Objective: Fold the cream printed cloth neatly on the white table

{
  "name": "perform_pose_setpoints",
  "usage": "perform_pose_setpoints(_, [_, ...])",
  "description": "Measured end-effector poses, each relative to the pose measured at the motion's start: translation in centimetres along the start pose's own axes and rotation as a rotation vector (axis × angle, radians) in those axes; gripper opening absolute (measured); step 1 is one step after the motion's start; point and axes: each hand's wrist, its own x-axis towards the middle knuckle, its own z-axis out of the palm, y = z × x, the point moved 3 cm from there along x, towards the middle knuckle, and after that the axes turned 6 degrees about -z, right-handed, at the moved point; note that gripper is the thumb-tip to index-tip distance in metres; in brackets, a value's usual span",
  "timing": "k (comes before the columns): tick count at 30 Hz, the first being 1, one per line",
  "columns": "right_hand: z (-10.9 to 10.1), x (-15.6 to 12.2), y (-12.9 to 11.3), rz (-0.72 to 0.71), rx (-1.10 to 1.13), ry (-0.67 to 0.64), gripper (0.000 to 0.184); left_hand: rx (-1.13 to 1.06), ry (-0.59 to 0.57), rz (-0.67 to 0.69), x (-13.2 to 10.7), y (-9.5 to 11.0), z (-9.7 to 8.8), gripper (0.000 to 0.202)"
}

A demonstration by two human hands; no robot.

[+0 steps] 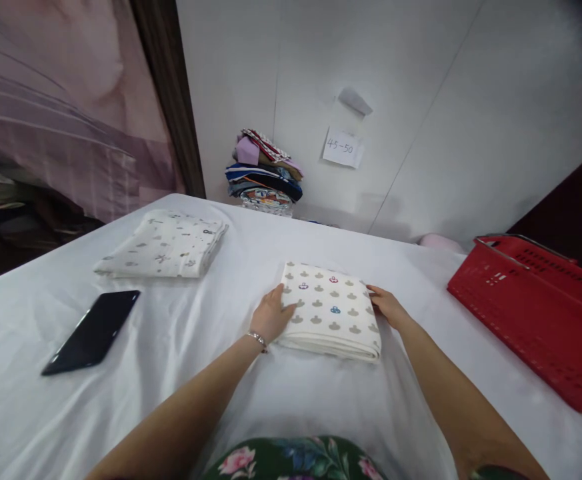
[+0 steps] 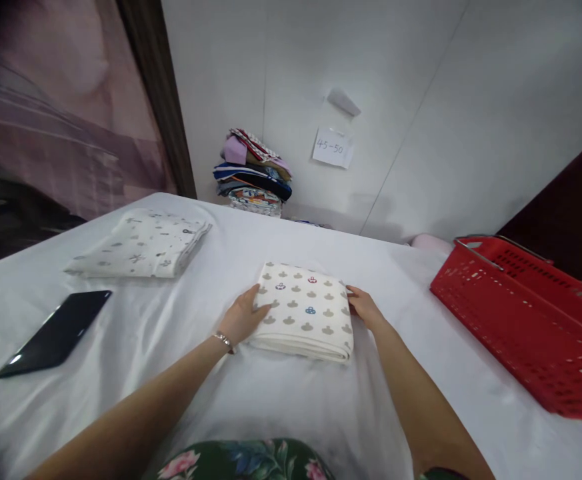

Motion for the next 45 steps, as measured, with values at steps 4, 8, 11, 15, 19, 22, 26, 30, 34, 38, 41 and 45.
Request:
perform_pose_setpoints(4, [-0.3,0.9,0.4,-0.124,-0.084,-0.01,0.064,-0.004,-0.004,-0.001,-0.1,0.1,-0.1,0.059])
perform_pose_setpoints(8, [-0.8,2.9,0.7,-0.233,-0.197,0.034,0.071,0.002,-0.007,-0.005,-0.1,0.1,-0.2,0.06])
perform_pose_setpoints(11, [-0.8,4.2,0.8,-0.309,-0.269,0.055,0.063,0.001,0.009,0.004,-0.1,-0.1,-0.1,0.059])
perform_pose_setpoints(15, [-0.5,5.0,0.8,-0.393,-0.349,0.093,0.055,-0.008,0.025,0.009,0.0,-0.3,0.1,0.06])
perform_pose_setpoints(19, [-0.3,5.2,0.6,-0.456,-0.403,0.104,0.041,-0.007,0.023,0.016,0.0,-0.3,0.0,0.062])
perform_pose_setpoints(22, [-0.3,5.5,0.7,-0.462,-0.409,0.137,0.033,-0.004,0.019,0.005,0.0,-0.4,0.0,0.063])
perform_pose_setpoints(26, [-0.2,6.0,1.1,-0.461,-0.37,0.15,0.035,-0.004,0.031,0.022,0.0,-0.6,0.1,0.062])
perform_pose_setpoints(30, [-0.1,6.1,1.5,-0.463,-0.315,0.084,0.048,0.034,0.014,0.036,0.1,-0.5,-0.4,0.062])
perform_pose_setpoints(34, [0.1,6.0,1.5,-0.466,-0.279,0.008,0.056,0.192,0.105,0.126,0.1,1.7,-1.5,0.059])
perform_pose_setpoints(38, [0.4,6.4,1.7,-0.497,-0.274,0.007,0.048,0.296,0.098,0.443,-0.3,5.4,-0.6,0.058])
perform_pose_setpoints(41, [0.2,7.3,1.7,-0.517,-0.291,0.033,0.043,0.326,-0.078,0.612,-0.6,6.3,1.6,0.06])
perform_pose_setpoints(45, [-0.4,8.7,1.5,-0.528,-0.316,0.052,0.03,0.338,-0.194,0.652,-0.7,5.3,3.2,0.06])
